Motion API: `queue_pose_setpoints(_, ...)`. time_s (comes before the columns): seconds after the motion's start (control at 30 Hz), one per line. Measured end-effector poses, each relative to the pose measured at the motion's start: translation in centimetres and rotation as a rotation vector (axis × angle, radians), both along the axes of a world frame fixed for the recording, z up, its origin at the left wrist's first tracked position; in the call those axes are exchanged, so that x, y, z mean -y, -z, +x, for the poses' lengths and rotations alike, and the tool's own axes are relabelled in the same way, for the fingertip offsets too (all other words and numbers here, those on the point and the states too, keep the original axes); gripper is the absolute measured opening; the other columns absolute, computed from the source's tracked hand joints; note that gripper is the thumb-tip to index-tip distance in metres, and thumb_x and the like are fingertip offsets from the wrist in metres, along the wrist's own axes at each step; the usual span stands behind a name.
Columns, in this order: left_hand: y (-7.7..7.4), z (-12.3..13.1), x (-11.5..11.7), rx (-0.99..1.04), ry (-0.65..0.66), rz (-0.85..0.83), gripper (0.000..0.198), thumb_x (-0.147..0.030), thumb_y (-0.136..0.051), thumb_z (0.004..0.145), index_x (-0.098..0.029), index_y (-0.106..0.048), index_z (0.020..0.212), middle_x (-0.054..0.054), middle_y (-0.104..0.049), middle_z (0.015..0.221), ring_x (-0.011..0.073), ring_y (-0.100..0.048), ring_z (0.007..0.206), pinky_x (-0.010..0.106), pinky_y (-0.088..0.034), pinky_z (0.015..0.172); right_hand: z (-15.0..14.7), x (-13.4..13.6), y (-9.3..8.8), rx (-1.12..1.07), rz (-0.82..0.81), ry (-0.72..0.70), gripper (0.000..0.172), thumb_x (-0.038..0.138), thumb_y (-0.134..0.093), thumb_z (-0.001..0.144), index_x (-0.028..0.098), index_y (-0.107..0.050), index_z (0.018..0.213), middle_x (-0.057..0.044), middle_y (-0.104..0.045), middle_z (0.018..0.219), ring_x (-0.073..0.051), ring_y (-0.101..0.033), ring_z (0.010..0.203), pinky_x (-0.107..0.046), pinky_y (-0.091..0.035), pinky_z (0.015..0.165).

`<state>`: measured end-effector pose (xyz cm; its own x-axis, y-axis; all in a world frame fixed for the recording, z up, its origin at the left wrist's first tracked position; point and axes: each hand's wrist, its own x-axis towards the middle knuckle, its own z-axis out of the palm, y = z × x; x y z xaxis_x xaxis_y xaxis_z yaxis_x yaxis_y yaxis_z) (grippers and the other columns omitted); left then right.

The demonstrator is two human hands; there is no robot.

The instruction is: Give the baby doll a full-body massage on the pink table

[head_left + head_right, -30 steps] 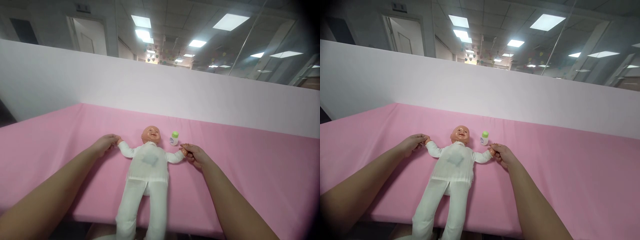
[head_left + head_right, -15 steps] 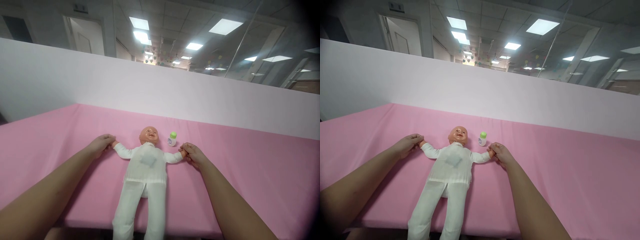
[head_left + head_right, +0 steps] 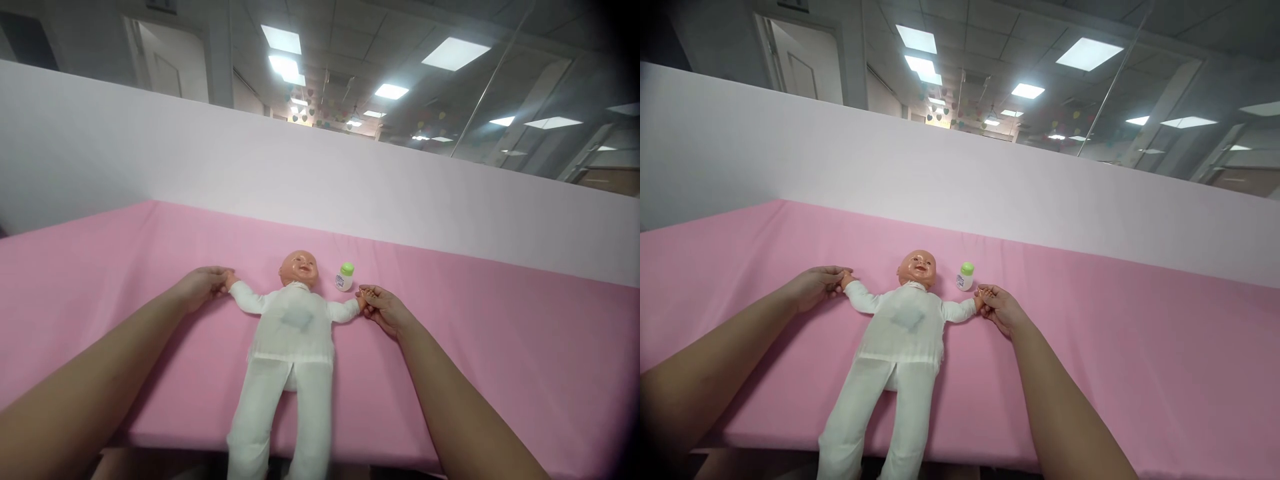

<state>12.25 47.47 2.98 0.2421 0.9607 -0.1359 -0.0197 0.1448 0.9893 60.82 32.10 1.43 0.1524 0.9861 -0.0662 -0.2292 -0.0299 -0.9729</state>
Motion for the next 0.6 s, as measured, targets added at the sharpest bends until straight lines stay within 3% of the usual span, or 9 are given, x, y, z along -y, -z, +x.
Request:
queue_pose_setpoints(0.1,-0.1,0.0,0.2,-0.008,0.011,0.021,0.049,-0.035,-0.085,0.071,-0.014,-0.07,0.112,0.008,-0.067,0.087,0.0118,-0.057,0.063,0.021,-0.048,0.054,-0.2,0.1,-0.1,0.018,-0.001,0.032,0.044,0.025,-0.087,0.067,0.022,-0.065,0.105,-0.006,-0.072,0.101,-0.008,-0.054,0.056,-0.026,-0.048,0.055)
queue_pose_setpoints(0.3,-0.5,0.5,0.9,-0.09,-0.049,0.066,0.046,-0.042,-0.089,0.062,-0.016,-0.069,0.095,0.002,-0.061,0.071,0.0105,-0.05,0.055,0.019,-0.039,0.047,-0.7,0.1,0.2,0.14,-0.011,0.09,0.039,0.037,-0.088,0.067,0.021,-0.058,0.085,0.006,-0.054,0.06,-0.008,-0.046,0.047,-0.022,-0.038,0.045)
queue_pose_setpoints(0.47,-0.6,0.7,0.9,-0.13,-0.079,0.105,0.043,-0.049,-0.086,0.063,-0.017,-0.066,0.083,0.002,-0.06,0.069,0.0102,-0.044,0.052,0.02,-0.032,0.043,-0.4,-0.3,0.8,0.316,-0.004,0.136,0.042,0.057,-0.078,0.075,0.022,-0.056,0.082,0.006,-0.054,0.057,-0.008,-0.038,0.039,-0.024,-0.027,0.037)
queue_pose_setpoints(0.6,-0.7,0.9,0.9,-0.156,-0.106,0.077,0.042,-0.048,-0.081,0.064,-0.016,-0.07,0.089,0.005,-0.063,0.074,0.0106,-0.044,0.052,0.021,-0.033,0.042,0.2,-0.8,1.2,0.339,-0.017,0.133,0.039,0.058,-0.074,0.078,0.023,-0.056,0.081,0.008,-0.045,0.05,-0.008,-0.029,0.037,-0.023,-0.022,0.036)
